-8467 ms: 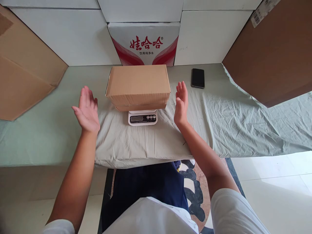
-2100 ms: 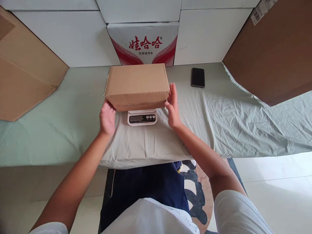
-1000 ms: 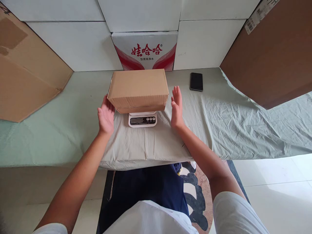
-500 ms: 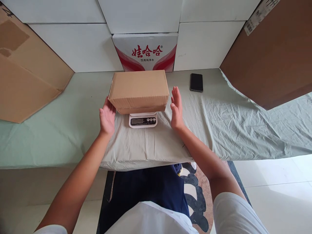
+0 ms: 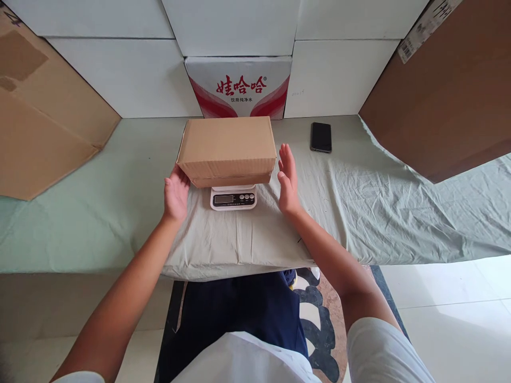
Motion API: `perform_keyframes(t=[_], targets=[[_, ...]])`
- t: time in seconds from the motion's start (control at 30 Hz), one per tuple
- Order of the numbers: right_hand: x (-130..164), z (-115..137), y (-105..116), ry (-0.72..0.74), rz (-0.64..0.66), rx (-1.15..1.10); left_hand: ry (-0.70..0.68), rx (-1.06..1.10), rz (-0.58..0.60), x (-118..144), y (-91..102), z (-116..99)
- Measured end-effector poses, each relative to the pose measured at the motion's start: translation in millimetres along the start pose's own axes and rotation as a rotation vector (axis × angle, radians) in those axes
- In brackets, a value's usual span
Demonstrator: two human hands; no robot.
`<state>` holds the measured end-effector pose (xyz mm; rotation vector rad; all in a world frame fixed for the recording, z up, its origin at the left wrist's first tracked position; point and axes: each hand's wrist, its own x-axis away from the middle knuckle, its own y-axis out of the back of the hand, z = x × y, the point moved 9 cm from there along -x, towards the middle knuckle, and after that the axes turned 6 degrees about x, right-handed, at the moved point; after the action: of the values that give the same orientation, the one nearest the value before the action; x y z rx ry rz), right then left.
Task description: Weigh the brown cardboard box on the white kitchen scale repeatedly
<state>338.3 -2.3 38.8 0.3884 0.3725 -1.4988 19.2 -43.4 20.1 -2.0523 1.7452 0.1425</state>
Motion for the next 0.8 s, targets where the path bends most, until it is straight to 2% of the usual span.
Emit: perform_keyframes(t=[0.5, 0.8], targets=[[0.5, -4.7, -1.9, 0.006, 0.022, 0.052, 0.031, 0.012, -0.009, 0.6, -4.3, -0.3], [2.2, -4.1, -3.0, 0.025, 0.027, -0.005, 0.034, 0.012, 0.000, 0.5, -4.2, 2.1]])
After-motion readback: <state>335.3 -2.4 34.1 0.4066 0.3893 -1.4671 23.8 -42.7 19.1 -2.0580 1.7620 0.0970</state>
